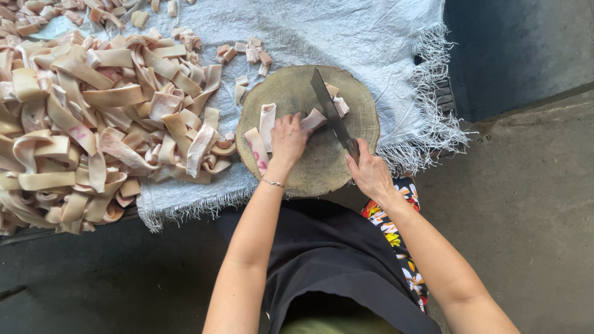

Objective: The person uses a cleaver to cut strips of pale meat into small cubes on a round wooden cutting board. The cut pieces are gathered and moved to the side of the board onto a white cloth. The person continues cutting additional strips from a pile on the left.

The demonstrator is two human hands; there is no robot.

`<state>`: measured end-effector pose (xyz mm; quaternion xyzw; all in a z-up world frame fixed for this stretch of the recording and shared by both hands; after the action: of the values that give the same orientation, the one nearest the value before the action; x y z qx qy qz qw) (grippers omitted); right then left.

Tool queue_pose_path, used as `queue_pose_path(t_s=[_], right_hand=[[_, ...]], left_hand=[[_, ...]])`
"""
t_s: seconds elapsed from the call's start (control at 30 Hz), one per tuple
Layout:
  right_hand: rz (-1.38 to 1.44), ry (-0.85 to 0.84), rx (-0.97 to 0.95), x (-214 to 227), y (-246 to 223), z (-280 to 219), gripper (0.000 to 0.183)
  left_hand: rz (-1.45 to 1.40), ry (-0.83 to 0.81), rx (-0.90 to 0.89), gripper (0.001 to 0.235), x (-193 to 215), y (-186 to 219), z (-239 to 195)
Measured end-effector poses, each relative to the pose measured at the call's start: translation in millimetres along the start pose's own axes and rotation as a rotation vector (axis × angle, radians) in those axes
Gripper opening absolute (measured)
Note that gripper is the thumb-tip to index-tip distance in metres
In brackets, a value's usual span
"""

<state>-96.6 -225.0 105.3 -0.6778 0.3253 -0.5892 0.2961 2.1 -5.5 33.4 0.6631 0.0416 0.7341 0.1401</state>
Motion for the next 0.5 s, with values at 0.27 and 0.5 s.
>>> queue_pose_path(t_s=[0.27,0.5], right_hand=[[-0.194,-0.050,0.102,8,-19,-16,0.048],[-0.224,-0.065,0.066,-7,-2,-23,0.051]], left_hand=[[0.052,-0.037,-0.037,0.039,-39,8,15],[0.094,-0.051,-0.075,0.030,-54,8,19]])
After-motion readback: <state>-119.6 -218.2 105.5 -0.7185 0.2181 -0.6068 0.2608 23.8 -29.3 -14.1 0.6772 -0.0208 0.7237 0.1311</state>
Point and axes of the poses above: each hand's wrist, its own z-axis towards the middle knuckle, its own x-axis out of the back of the hand, y = z × x, the point moved 2 cm from there along z, towards the middle knuckle, and after that the axes turned 11 degrees about z, right-handed, at the moved point
